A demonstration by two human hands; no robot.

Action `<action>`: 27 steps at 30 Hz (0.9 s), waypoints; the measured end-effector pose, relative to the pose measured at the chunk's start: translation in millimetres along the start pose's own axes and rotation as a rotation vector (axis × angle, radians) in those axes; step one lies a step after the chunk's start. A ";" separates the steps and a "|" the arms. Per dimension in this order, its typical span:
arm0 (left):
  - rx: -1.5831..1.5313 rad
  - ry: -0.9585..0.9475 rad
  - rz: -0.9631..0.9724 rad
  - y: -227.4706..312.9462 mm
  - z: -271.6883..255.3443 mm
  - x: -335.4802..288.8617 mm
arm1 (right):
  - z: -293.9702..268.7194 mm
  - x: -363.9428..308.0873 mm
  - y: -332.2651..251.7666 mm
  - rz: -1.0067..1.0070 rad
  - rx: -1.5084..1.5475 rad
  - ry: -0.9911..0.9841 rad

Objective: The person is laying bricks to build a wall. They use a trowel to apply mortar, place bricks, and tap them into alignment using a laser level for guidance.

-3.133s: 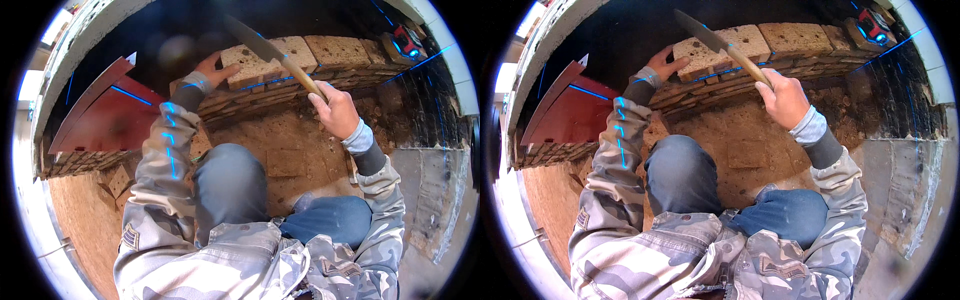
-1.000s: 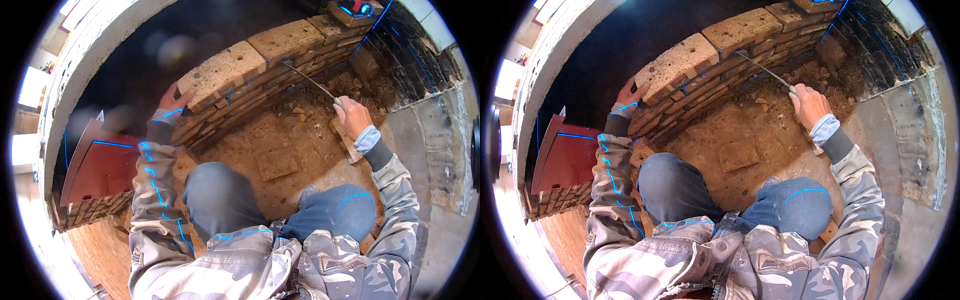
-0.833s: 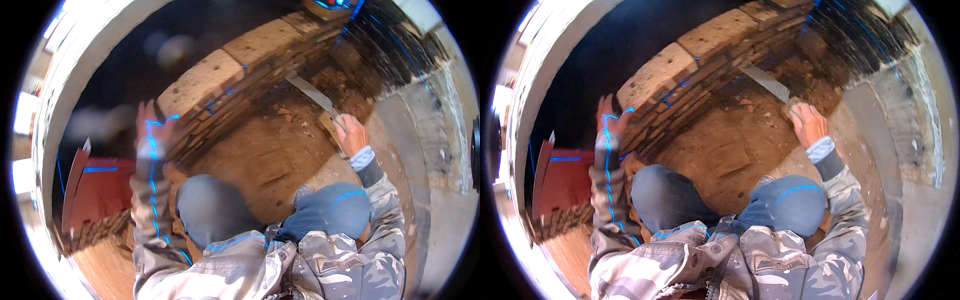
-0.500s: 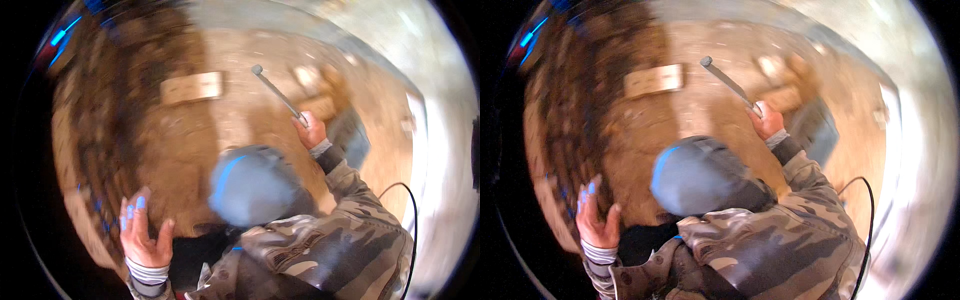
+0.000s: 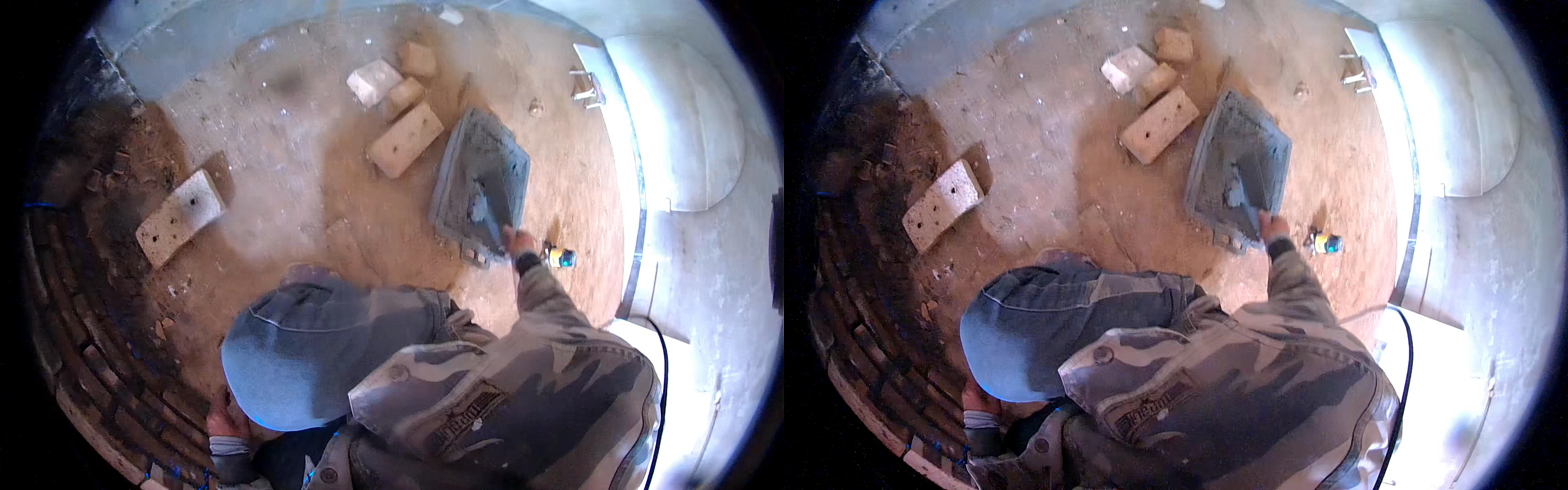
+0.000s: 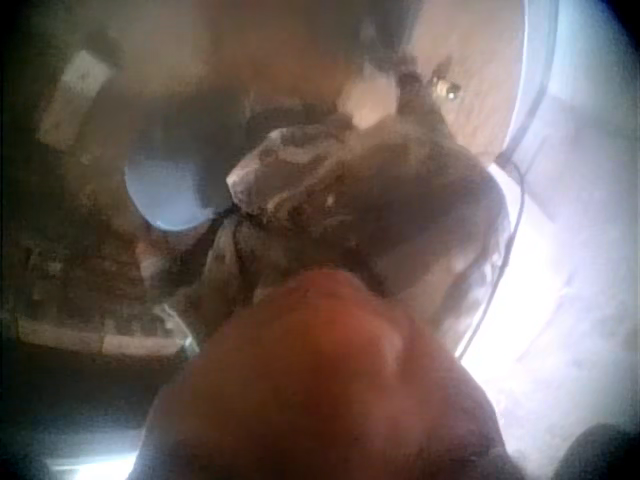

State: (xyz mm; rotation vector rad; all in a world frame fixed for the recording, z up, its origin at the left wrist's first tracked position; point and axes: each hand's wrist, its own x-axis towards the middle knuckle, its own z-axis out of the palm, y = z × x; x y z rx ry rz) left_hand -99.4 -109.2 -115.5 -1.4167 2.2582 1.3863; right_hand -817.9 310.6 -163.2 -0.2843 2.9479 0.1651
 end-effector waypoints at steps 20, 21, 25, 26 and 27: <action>0.013 0.060 -0.146 11.5 -11.4 10.9 | 26.4 -4.8 -144.0 0.493 0.991 -0.594; 0.002 0.085 -0.117 13.7 -9.4 9.9 | 24.5 -2.8 -143.9 0.560 1.181 -0.683; 0.075 0.094 -0.113 30.2 -8.4 -2.9 | 17.7 -11.9 -144.8 0.513 1.321 -0.595; 0.051 0.106 -0.124 30.5 -7.4 -7.3 | 13.4 -8.9 -151.3 0.505 1.332 -0.557; 0.026 0.127 -0.128 30.7 -6.2 -11.7 | 8.5 -6.3 -158.4 0.488 1.351 -0.518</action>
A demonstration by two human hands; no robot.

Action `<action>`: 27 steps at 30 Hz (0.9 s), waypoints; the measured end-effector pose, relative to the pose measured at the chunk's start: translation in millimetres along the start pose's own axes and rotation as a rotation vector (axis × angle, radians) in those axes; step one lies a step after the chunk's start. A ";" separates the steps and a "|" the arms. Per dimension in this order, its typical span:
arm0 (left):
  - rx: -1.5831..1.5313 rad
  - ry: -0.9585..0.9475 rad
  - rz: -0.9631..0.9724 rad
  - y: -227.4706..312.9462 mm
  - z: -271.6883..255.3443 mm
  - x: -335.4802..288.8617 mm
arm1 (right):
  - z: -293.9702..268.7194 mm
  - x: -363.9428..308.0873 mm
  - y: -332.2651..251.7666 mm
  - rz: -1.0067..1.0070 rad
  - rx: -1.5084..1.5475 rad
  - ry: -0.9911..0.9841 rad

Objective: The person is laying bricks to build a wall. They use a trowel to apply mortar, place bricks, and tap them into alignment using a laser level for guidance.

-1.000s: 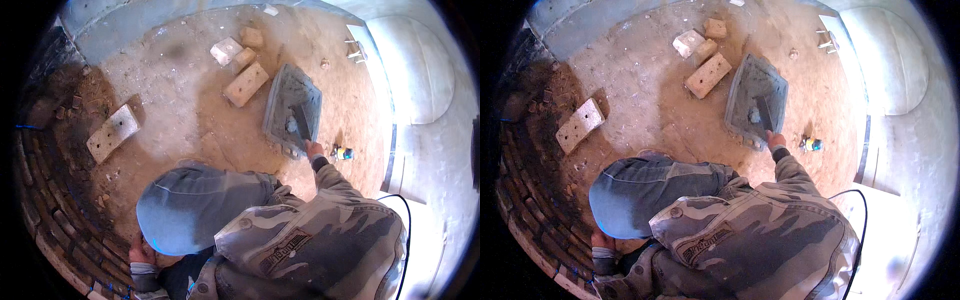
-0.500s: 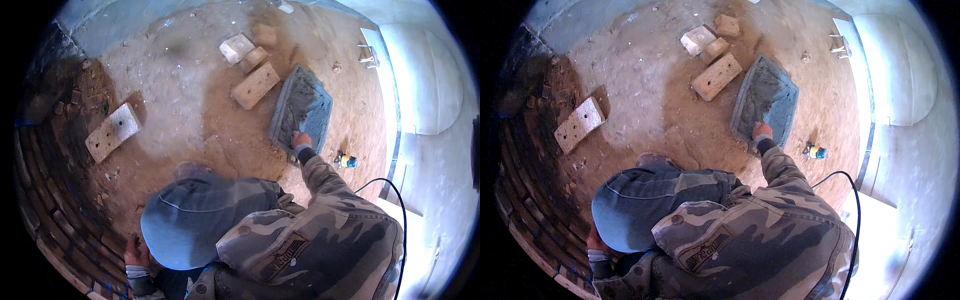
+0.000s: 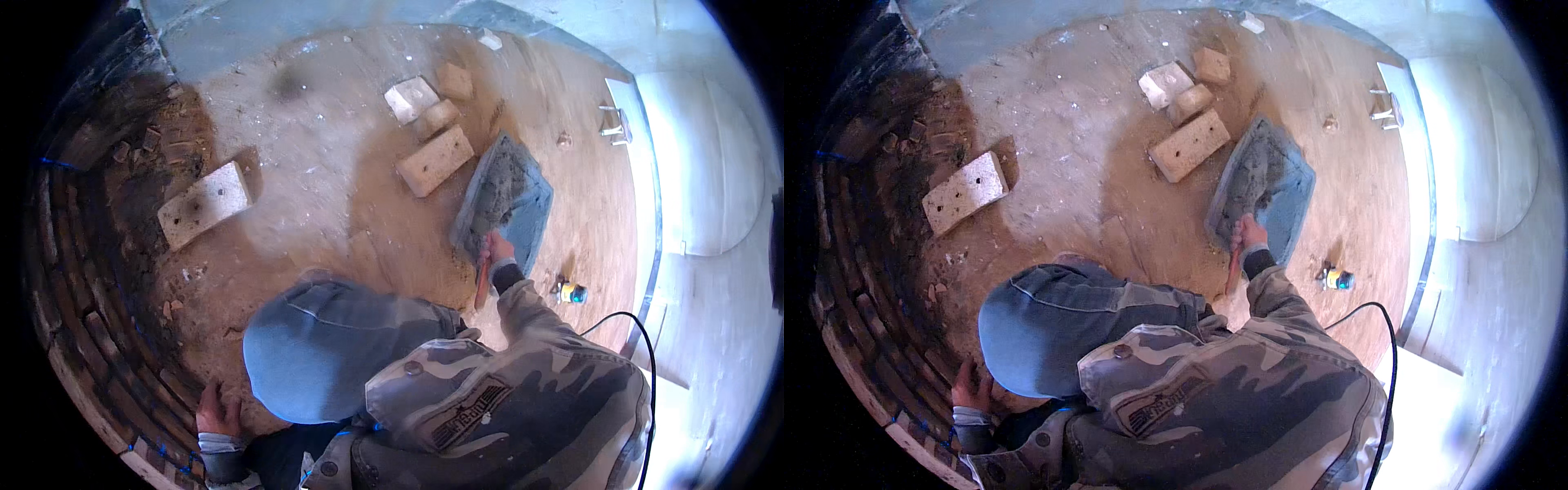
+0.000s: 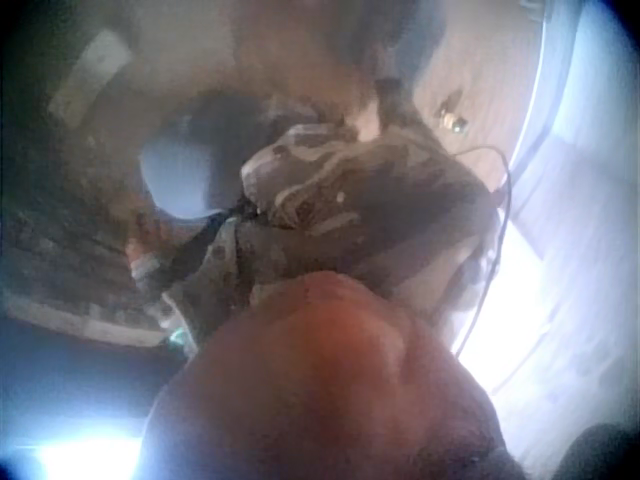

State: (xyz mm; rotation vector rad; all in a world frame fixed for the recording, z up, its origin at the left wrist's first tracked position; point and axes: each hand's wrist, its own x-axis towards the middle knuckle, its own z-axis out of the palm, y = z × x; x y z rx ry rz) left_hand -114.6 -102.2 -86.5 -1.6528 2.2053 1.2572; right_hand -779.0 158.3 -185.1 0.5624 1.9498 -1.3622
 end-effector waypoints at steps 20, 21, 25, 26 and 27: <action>0.309 0.612 0.116 143.6 20.2 -78.7 | 299.0 -57.8 16.5 -1.020 -1.107 -0.926; 0.279 0.602 0.100 146.6 26.8 -83.1 | 323.2 -72.7 24.2 -1.030 -1.144 -1.028; 0.142 0.518 0.053 142.2 37.8 -103.3 | 403.4 -145.7 51.3 -1.056 -1.242 -1.376; 0.129 0.527 -0.007 136.1 43.0 -110.7 | 417.7 -166.3 63.8 -1.047 -1.277 -1.466; 0.122 0.538 -0.046 131.1 44.6 -111.4 | 431.9 -186.9 70.6 -1.044 -1.302 -1.537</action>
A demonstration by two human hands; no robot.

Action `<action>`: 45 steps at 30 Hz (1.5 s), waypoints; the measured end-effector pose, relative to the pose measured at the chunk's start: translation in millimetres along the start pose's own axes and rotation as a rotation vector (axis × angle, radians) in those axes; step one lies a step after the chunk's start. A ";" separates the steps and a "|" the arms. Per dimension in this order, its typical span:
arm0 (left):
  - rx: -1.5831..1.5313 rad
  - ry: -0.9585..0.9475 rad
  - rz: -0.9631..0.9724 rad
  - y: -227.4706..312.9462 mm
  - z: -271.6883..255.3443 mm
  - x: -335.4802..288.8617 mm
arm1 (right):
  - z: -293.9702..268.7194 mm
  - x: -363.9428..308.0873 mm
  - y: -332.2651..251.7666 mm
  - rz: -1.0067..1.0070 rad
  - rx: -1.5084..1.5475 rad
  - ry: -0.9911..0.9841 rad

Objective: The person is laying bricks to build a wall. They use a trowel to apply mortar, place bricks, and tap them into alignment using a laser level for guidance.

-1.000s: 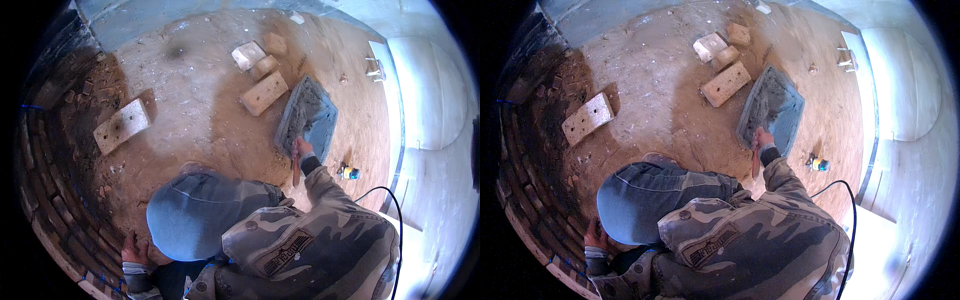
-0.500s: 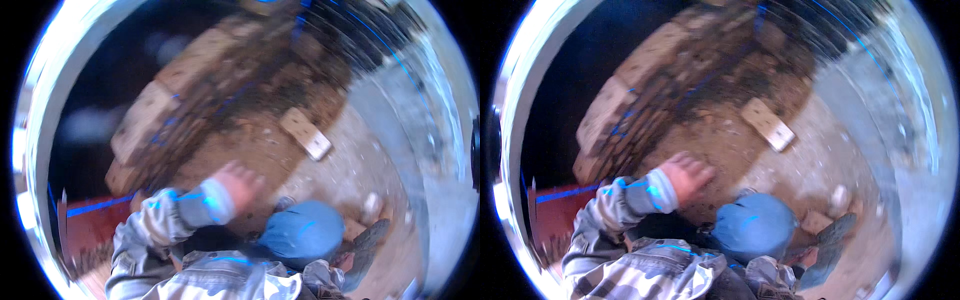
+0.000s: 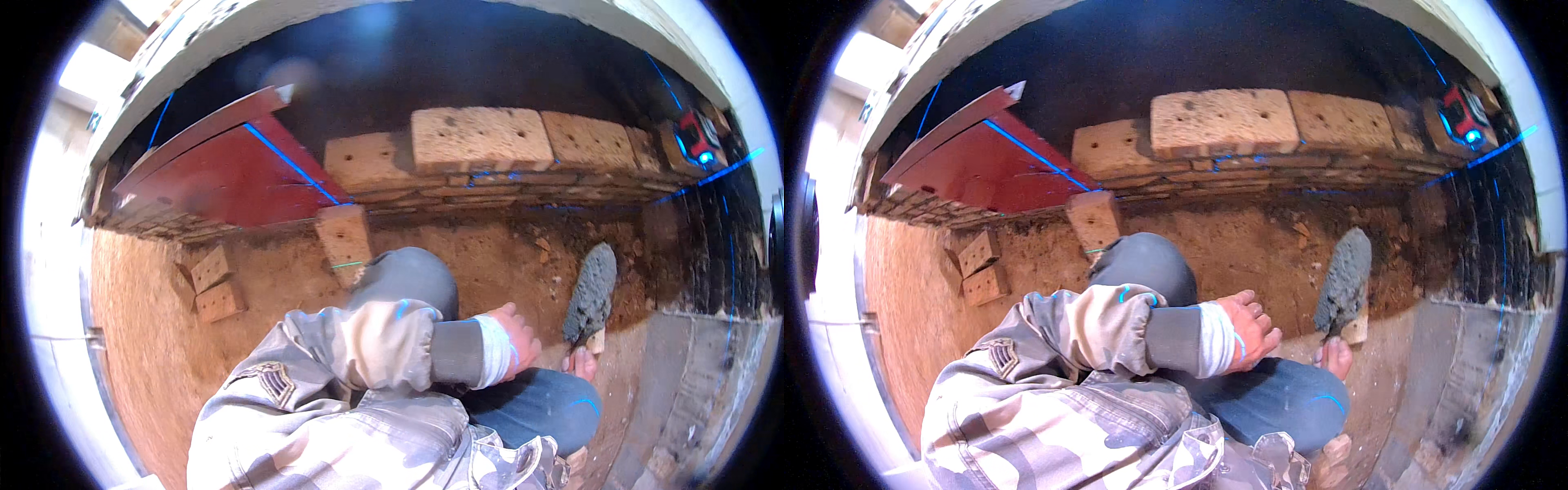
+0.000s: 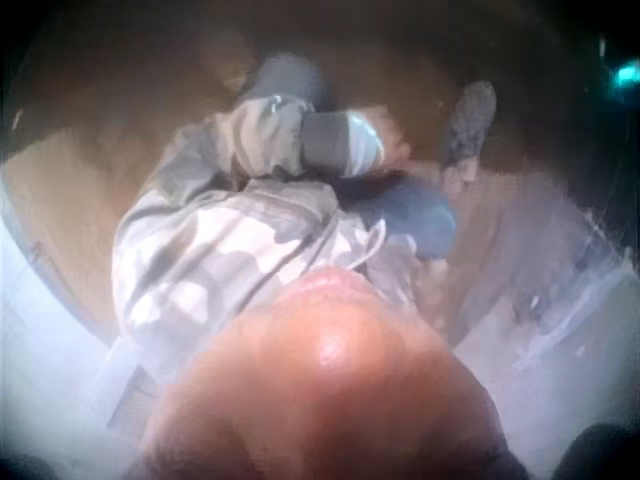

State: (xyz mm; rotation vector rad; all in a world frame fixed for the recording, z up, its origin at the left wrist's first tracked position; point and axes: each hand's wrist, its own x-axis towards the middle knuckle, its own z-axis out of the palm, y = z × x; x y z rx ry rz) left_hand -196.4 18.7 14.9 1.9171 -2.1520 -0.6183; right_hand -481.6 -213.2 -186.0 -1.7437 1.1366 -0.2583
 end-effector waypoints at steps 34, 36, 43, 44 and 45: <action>-0.189 -0.059 0.303 -55.8 -38.9 -53.2 | 73.3 107.8 -351.9 0.181 0.749 0.135; -0.210 -0.029 0.305 -64.8 -44.6 -62.4 | 95.0 130.6 -372.7 0.178 0.794 0.297; -0.246 -0.038 0.331 -77.5 -55.2 -80.6 | 145.4 242.3 -403.9 0.143 0.413 1.082; -0.243 -0.050 0.326 -78.8 -59.4 -84.1 | 154.3 256.2 -403.4 0.136 0.267 1.080; -0.244 -0.063 0.322 -80.0 -61.7 -86.3 | 162.3 268.3 -404.2 0.132 0.115 1.076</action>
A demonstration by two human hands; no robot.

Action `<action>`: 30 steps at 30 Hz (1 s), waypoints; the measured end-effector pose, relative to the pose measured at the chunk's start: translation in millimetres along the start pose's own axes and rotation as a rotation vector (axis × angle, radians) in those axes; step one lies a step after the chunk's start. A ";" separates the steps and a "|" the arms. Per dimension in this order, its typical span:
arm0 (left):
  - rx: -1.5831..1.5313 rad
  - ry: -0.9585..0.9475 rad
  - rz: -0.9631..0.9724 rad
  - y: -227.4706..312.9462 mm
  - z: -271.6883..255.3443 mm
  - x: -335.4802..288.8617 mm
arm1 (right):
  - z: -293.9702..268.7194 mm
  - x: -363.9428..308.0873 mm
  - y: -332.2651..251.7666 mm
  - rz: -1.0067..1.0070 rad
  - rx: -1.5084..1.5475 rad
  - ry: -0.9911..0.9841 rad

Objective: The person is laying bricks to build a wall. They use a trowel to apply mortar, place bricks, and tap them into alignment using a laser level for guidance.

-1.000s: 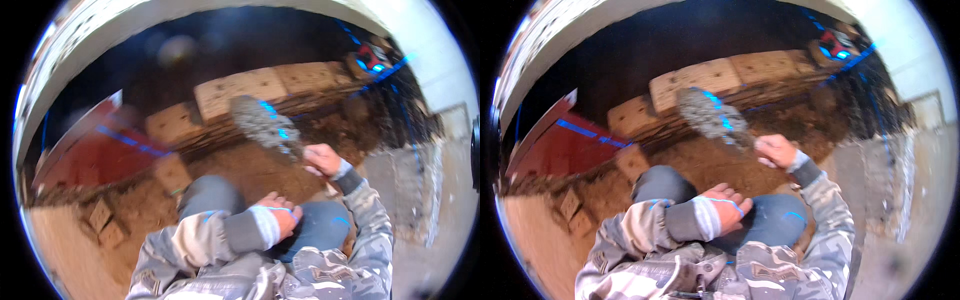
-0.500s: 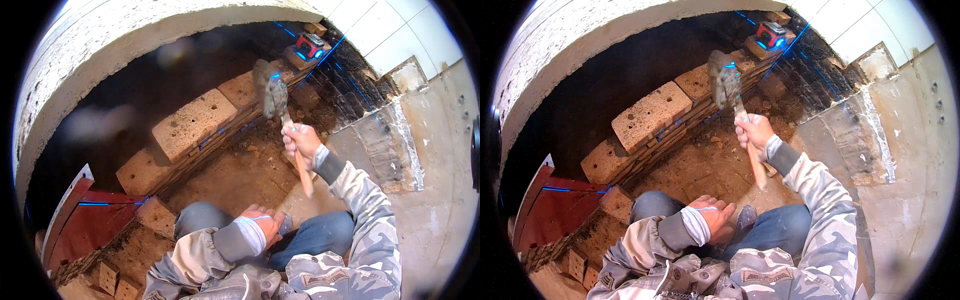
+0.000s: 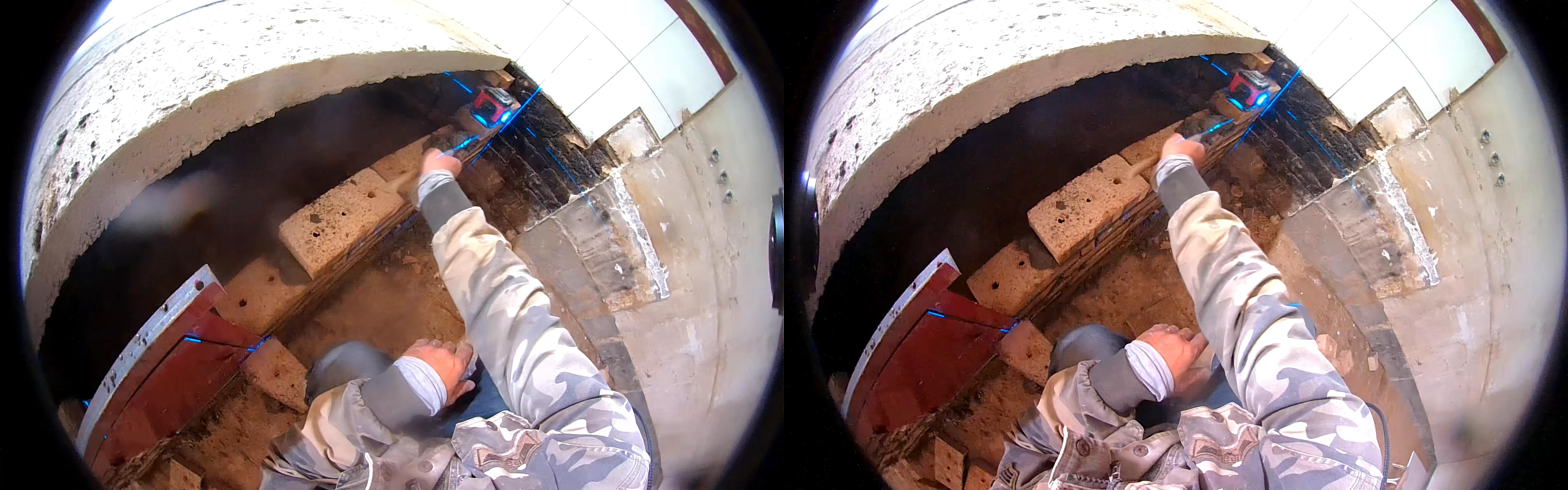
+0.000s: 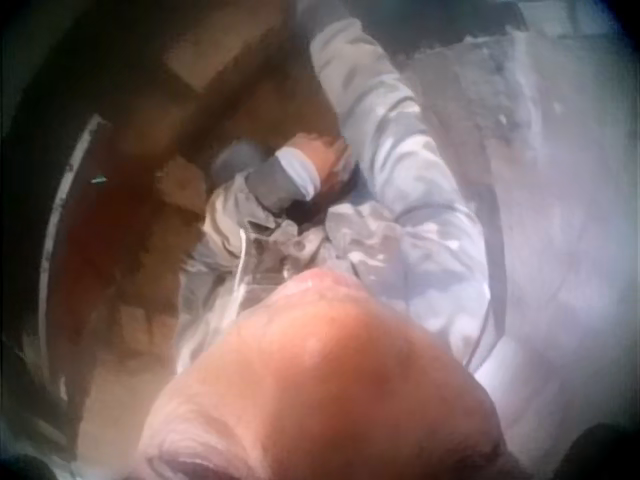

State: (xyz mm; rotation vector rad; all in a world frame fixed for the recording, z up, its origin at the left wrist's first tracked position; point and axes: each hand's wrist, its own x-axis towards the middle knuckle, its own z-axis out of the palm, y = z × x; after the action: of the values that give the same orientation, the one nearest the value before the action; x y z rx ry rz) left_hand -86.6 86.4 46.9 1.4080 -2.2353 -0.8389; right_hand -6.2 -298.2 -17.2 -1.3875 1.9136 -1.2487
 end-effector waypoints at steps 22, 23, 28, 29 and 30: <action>-0.042 0.132 0.160 11.9 4.2 -5.0 | -219.7 52.6 63.1 -0.779 -0.057 -0.348; -0.042 0.144 0.166 14.5 5.9 -3.1 | -236.1 72.4 85.6 -0.777 -0.037 -0.365; -0.024 0.150 0.087 16.1 6.6 4.9 | -254.5 108.5 135.6 -0.911 -0.230 -0.389; -0.018 0.126 0.053 18.4 2.1 6.2 | -250.7 115.2 138.7 -0.983 -0.217 -0.409; -0.011 0.115 0.024 17.4 -1.0 7.9 | -243.0 118.5 135.9 -1.036 -0.241 -0.418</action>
State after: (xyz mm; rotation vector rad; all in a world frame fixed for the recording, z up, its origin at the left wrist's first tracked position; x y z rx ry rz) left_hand -101.3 84.6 59.1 1.3853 -2.1538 -0.7427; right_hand -308.4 -299.2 -2.5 -2.6827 1.0471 -0.9629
